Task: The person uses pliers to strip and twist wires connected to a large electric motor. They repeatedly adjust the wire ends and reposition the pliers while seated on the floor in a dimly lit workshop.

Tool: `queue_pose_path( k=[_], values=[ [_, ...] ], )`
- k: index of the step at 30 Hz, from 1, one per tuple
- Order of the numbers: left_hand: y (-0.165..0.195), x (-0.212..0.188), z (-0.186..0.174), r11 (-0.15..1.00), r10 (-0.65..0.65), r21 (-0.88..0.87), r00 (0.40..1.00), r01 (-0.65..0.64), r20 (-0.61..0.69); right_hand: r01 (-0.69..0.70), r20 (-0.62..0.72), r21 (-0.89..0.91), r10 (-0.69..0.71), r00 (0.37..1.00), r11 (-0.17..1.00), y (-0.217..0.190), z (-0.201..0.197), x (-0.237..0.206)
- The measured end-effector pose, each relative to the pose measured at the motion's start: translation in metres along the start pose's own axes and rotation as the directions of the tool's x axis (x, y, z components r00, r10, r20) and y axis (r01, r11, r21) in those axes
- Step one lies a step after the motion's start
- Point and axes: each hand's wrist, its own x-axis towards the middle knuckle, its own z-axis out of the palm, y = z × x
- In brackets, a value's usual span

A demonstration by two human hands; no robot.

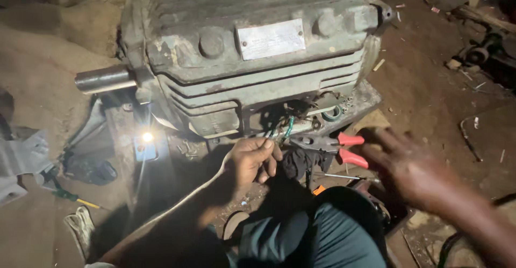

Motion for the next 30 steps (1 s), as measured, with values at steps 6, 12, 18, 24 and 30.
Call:
queue_pose_path(
  k=[6, 12, 18, 24, 30],
  values=[
    [0.021, -0.012, 0.010, 0.985, -0.161, -0.103, 0.950, 0.138, -0.269, -0.253, 0.119, 0.761, 0.255, 0.960, 0.597, -0.045, 0.069, -0.020],
    [0.017, -0.003, 0.023, 0.757, -0.501, -0.587, 0.832, 0.288, -0.238, -0.132, 0.064, 0.887, 0.166, 0.984, 0.443, -0.084, 0.113, -0.036],
    [0.015, -0.005, 0.024, 0.737, -0.596, -0.582, 0.736, 0.343, -0.321, -0.168, 0.181, 0.978, 0.100, 0.978, -0.124, -0.122, 0.135, -0.042],
    [0.013, -0.004, 0.028, 0.724, -0.575, -0.585, 0.788, 0.365, -0.220, -0.132, 0.037, 0.926, 0.265, 0.964, 0.353, -0.132, 0.108, -0.035],
    [0.017, -0.006, 0.032, 0.774, -0.539, -0.525, 0.803, 0.352, -0.256, -0.218, -0.116, 0.634, 0.370, 0.922, 0.742, -0.120, 0.083, -0.025]
  ],
)
